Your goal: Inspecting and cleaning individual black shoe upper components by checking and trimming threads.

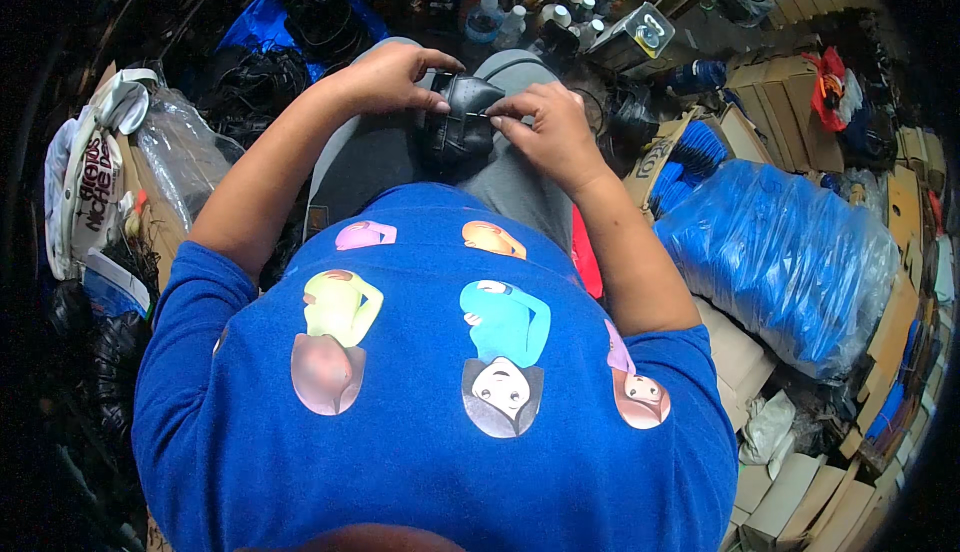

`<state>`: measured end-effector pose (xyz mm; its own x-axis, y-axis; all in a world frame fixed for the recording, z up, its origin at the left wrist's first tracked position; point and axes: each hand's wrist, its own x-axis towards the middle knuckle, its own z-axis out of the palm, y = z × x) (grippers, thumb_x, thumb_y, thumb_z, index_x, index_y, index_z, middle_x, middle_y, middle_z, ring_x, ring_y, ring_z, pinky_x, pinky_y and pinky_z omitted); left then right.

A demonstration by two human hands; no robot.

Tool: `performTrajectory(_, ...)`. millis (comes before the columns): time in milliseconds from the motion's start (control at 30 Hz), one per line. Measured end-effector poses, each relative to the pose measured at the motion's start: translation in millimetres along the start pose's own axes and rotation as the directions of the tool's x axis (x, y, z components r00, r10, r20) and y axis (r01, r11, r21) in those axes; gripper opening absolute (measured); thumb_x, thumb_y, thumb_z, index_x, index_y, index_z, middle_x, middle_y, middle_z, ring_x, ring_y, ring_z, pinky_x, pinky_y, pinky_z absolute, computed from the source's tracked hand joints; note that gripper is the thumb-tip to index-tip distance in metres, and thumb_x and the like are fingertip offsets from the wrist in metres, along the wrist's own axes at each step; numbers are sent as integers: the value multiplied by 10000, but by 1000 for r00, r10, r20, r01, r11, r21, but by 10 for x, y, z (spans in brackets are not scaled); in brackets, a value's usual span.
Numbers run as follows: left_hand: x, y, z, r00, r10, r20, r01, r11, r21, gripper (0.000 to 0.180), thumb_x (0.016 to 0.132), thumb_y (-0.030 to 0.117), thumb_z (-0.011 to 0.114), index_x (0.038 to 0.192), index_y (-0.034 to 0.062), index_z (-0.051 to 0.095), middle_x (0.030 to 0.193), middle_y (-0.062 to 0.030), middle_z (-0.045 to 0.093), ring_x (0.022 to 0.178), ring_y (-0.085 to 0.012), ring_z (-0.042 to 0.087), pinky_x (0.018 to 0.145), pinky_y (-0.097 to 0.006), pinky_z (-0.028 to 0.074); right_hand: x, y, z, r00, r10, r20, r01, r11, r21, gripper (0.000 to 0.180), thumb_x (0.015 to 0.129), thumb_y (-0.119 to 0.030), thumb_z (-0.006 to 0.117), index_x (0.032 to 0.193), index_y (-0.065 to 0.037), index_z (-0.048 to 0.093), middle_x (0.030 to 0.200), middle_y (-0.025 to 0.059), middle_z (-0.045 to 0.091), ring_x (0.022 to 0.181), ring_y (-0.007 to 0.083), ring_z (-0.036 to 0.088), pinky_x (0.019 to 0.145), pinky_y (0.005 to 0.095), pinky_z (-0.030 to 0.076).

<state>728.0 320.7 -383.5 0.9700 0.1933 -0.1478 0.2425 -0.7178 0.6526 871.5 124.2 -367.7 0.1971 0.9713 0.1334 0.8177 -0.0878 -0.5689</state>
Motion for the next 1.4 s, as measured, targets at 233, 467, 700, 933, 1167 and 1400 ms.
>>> performTrajectory(233,14,12,-10,1000,-6,-8,6,1000,-21,549,628,267,788,1136,141,619,800,-155,636,752,-275,609,671,-358,448,50,-40,-69,999,-32,19,34,996,-82,127,698,-129,675,821,-116,704,699,44,581,717,215,518,663,328,415)
performTrajectory(467,126,-130,134,991,130,-35,-131,991,-20,596,650,238,776,1200,136,569,997,-142,645,917,-314,611,797,-379,469,73,43,23,984,111,138,-122,990,75,133,723,-168,671,848,-147,710,758,37,601,850,218,543,790,348,392)
performTrajectory(700,250,-112,161,991,127,38,-125,990,-59,559,644,214,777,1144,93,557,1013,-131,639,966,-312,597,817,-384,459,54,330,137,982,104,158,-145,951,273,179,723,-142,685,898,-160,718,767,25,599,835,189,544,794,306,416)
performTrajectory(933,220,-107,243,997,66,-42,-72,987,-145,551,633,209,781,1124,104,554,1049,-135,623,1001,-298,584,828,-382,455,63,212,324,982,191,3,-179,911,371,155,673,-199,729,772,-83,700,709,68,635,711,222,570,742,323,425)
performTrajectory(1167,-183,-15,283,987,28,-157,-54,986,-158,481,745,-5,618,1200,137,553,1057,-157,500,1036,-259,522,826,-338,443,-95,50,248,989,-110,-96,110,994,1,182,700,-124,707,881,-142,703,705,25,550,709,195,510,669,323,395)
performTrajectory(1400,-513,46,293,899,89,-430,-138,987,-86,237,717,-2,650,914,123,692,765,-63,553,783,-245,533,708,-354,442,-19,158,182,994,45,95,-56,991,118,226,741,-126,643,932,-230,706,765,9,548,821,200,512,796,324,354)
